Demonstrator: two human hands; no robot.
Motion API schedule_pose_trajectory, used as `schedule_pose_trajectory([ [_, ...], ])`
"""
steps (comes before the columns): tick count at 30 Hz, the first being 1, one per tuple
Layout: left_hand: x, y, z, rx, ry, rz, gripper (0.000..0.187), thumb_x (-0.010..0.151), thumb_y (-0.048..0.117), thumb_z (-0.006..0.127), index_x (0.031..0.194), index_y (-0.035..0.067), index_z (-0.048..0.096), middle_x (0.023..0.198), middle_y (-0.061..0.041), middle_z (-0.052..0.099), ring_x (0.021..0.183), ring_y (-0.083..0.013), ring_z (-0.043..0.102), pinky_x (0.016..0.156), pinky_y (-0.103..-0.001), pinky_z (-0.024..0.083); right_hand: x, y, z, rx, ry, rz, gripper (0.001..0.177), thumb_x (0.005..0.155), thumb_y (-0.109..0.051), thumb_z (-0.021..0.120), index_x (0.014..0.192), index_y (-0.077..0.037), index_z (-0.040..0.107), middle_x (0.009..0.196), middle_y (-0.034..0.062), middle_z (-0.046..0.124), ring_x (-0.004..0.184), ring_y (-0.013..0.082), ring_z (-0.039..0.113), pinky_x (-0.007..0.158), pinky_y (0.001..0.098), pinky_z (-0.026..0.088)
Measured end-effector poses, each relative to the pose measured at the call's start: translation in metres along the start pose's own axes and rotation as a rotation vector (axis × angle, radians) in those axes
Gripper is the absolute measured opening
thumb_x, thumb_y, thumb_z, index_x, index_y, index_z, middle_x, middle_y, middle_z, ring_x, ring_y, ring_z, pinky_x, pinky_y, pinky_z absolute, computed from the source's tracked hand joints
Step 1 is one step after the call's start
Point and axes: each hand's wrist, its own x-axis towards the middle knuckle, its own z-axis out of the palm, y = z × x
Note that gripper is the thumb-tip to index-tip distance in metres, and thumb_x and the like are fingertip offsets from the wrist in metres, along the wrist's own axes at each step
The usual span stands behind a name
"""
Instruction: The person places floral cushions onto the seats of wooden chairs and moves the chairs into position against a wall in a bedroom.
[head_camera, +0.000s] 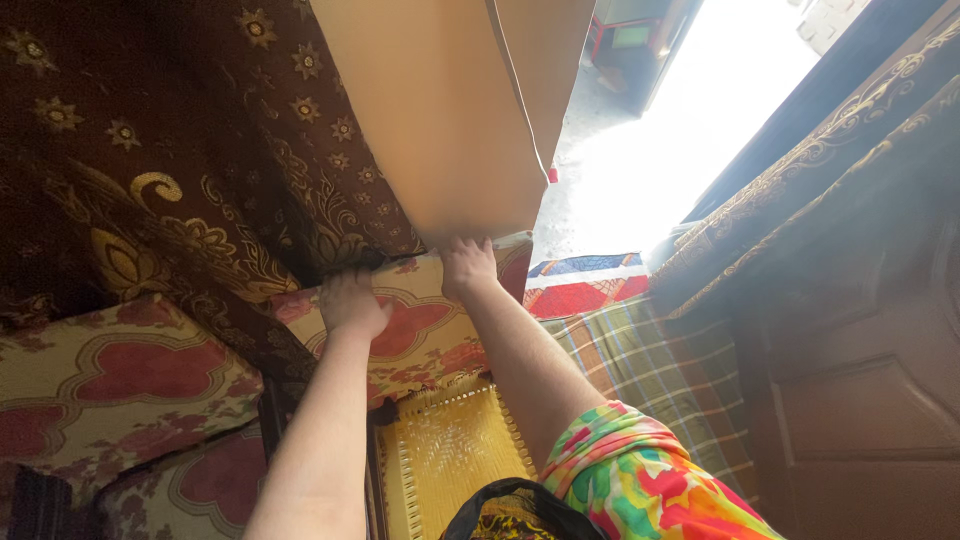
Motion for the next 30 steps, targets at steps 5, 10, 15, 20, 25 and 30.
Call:
schedule_pose_trajectory([
  [5,-0.014,0.001,-0.005,-0.023,0.103,0.023,0.074,0.083,0.059,0.073,0.133,0.007,0.057,0.131,-0.018,0.058,0.129,-0.0353,0.05,0.115,-0.052,0.034,-0.013,0.007,0.004,0.028,-0.029,0.01,0.075,0.081,-0.016,0.064,0.152,-0.023,0.043,0.154,0.0069,0.042,0.15,0.0256,0.03,0.126,0.0533,0.016],
  [10,-0.03,-0.001,-0.006,-0.04,0.176,0.022,0.069,0.08,0.058,0.076,0.125,0.008,0.062,0.126,-0.015,0.061,0.125,-0.0341,0.054,0.109,-0.05,0.042,-0.029,0.0,-0.001,0.011,-0.025,0.0,0.079,0.078,-0.018,0.068,0.152,-0.024,0.042,0.15,0.0067,0.046,0.148,0.0254,0.034,0.126,0.054,0.017],
  [15,-0.049,-0.007,-0.009,-0.066,0.307,0.065,0.069,0.078,0.054,0.079,0.124,0.005,0.062,0.122,-0.016,0.062,0.12,-0.0347,0.056,0.107,-0.048,0.043,-0.049,-0.008,-0.012,-0.019,0.006,-0.012,0.083,0.076,-0.02,0.071,0.153,-0.023,0.04,0.148,0.0058,0.048,0.145,0.026,0.039,0.126,0.0559,0.019],
  [20,-0.066,-0.011,-0.015,-0.07,0.373,0.068,0.066,0.079,0.052,0.079,0.122,0.005,0.062,0.119,-0.015,0.062,0.117,-0.0342,0.056,0.104,-0.049,0.043,-0.065,-0.016,-0.018,-0.044,0.002,-0.02,0.093,0.069,-0.027,0.08,0.152,-0.022,0.037,0.147,0.0061,0.046,0.146,0.0269,0.036,0.124,0.0552,0.02],
  [25,-0.077,-0.019,-0.016,-0.078,0.406,0.065,0.061,0.083,0.049,0.078,0.121,0.005,0.062,0.118,-0.015,0.062,0.117,-0.0333,0.057,0.107,-0.047,0.043,-0.07,-0.024,-0.013,-0.04,0.034,-0.047,0.093,0.072,-0.028,0.078,0.154,-0.021,0.036,0.148,0.0071,0.046,0.147,0.0276,0.035,0.125,0.0549,0.02],
  [30,-0.081,-0.03,-0.019,-0.017,0.39,0.003,0.059,0.084,0.048,0.077,0.12,0.004,0.061,0.117,-0.015,0.061,0.114,-0.0333,0.056,0.105,-0.049,0.041,-0.071,-0.041,-0.017,-0.029,0.01,-0.068,0.104,0.071,-0.031,0.08,0.158,-0.02,0.024,0.158,0.0091,0.031,0.153,0.0306,0.016,0.124,0.0539,0.012],
])
